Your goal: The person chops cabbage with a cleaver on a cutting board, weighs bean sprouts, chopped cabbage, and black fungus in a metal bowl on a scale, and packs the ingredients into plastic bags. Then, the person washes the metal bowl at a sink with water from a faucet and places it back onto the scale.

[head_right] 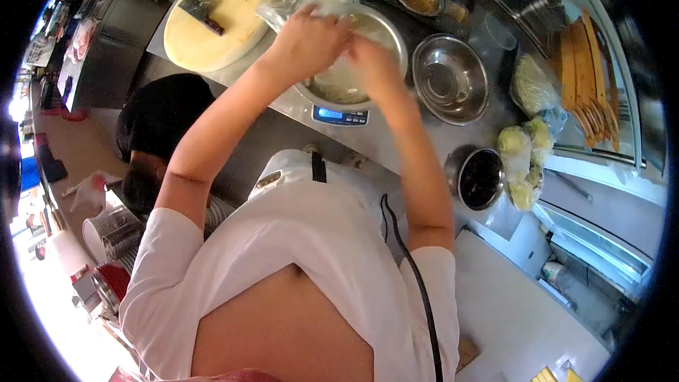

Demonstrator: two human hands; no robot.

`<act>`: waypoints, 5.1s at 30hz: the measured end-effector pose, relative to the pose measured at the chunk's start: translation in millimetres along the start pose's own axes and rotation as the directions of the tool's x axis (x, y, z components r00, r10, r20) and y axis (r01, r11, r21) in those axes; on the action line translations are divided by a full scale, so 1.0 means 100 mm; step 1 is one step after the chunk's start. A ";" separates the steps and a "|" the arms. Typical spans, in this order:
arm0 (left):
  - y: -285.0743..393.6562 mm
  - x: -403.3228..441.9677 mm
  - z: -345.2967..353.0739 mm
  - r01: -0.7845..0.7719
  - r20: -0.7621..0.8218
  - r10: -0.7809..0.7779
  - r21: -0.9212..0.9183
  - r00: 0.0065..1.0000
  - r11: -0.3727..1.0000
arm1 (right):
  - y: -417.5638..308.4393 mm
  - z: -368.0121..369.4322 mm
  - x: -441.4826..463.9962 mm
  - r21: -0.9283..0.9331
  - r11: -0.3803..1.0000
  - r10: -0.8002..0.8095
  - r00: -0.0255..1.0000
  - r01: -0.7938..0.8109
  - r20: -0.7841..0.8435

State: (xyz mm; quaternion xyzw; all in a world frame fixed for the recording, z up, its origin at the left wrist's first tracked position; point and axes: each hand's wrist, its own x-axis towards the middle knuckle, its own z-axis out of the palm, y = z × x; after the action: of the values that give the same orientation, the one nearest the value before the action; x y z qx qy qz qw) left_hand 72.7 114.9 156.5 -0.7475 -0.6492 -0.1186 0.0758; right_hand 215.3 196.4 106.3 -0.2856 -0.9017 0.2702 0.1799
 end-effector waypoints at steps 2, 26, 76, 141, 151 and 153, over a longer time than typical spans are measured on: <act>-0.18 -0.03 0.53 0.098 0.404 -0.123 0.080 0.907 0.992 | 0.30 0.27 0.10 -0.267 0.963 0.037 0.967 0.033 0.252; -0.30 -0.63 -0.21 0.424 0.034 -0.499 -0.579 0.866 0.696 | 1.79 -0.92 -0.84 0.910 0.291 0.672 0.740 -0.294 0.024; -4.96 -2.17 1.05 -0.045 0.487 -0.728 -0.817 0.482 -0.576 | -2.21 2.17 2.49 0.389 0.855 0.244 0.927 -0.344 0.284; -5.34 -2.28 1.72 0.315 -0.108 -0.389 -0.413 0.915 0.854 | -2.28 4.17 3.20 -0.111 0.880 0.473 0.874 -0.462 0.112; -5.82 -2.08 1.15 -0.109 0.104 0.145 -0.297 0.984 0.949 | -2.33 3.46 2.80 0.161 0.781 0.618 0.784 -0.604 -0.054; -5.91 -1.76 0.93 -0.377 0.248 0.437 -0.255 0.865 0.890 | -2.31 3.24 2.64 0.261 0.748 0.658 0.733 -0.610 -0.173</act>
State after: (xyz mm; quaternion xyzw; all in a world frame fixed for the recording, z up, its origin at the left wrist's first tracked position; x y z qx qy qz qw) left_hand -527.2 58.4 -4.8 -0.8809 -0.4647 -0.0497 -0.0744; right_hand -240.2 73.9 32.1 -0.5910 -0.6891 0.3595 0.2161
